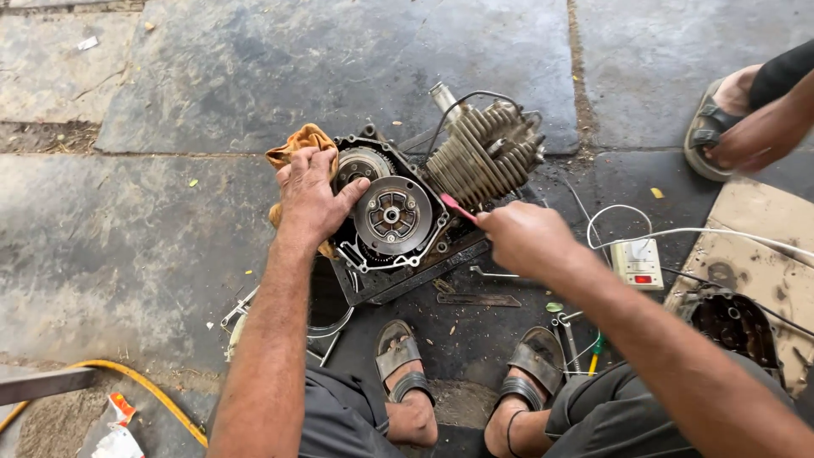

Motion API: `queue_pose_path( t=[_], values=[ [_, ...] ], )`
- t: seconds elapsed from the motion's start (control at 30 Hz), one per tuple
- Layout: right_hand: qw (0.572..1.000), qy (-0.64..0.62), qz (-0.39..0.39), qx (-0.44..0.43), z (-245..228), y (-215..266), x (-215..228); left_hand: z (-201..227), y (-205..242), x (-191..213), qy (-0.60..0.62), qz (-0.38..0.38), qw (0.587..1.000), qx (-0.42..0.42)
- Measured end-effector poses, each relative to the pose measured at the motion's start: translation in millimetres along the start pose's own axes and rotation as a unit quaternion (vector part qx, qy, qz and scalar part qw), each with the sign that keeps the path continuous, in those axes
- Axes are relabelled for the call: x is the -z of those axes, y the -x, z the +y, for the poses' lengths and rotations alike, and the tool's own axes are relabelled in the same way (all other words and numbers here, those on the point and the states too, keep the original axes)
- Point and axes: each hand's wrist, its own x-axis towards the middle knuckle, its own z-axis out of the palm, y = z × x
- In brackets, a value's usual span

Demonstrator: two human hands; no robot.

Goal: The person sits on the floor holding a motorcycle engine crankcase steady with a cloth in one hand while scraping and brushing gasket residue and dirt from its mating surface and cooling fins, first with a small pink brush and then with a flat scraper, and finally rotates the engine to work on another side.

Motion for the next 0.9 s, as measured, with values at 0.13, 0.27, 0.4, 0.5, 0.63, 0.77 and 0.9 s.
queue_pose_path(
  t=[0.13,0.27,0.4,0.5,0.63,0.77,0.9],
  values=[
    [0.988,-0.083,-0.058,-0.116,-19.3,-12.2,33.6,13.7,-0.5,6.9,0.026,-0.034,0.998,0.054],
    [0.995,-0.077,-0.036,-0.058,-22.8,-20.7,11.2,16.2,1.3,15.2,0.007,-0.036,0.998,0.059],
    [0.991,-0.067,-0.059,-0.096,-26.2,-10.2,22.9,12.2,-3.2,7.3,0.0,-0.034,0.998,0.057],
    [0.998,-0.056,0.003,-0.032,-15.8,-35.9,-12.9,13.8,-3.9,12.7,0.011,-0.06,0.996,0.071],
    [0.999,0.001,-0.034,0.015,-5.5,-19.4,0.6,18.8,-2.0,15.0,0.012,-0.051,0.996,0.078],
    [0.996,-0.069,0.037,-0.033,-20.4,-25.6,-1.4,13.2,-4.7,9.6,0.0,-0.058,0.996,0.065],
    [0.989,-0.115,-0.06,-0.07,-15.8,-7.6,27.1,10.8,-3.7,7.9,-0.003,-0.036,0.998,0.046]
  ],
)
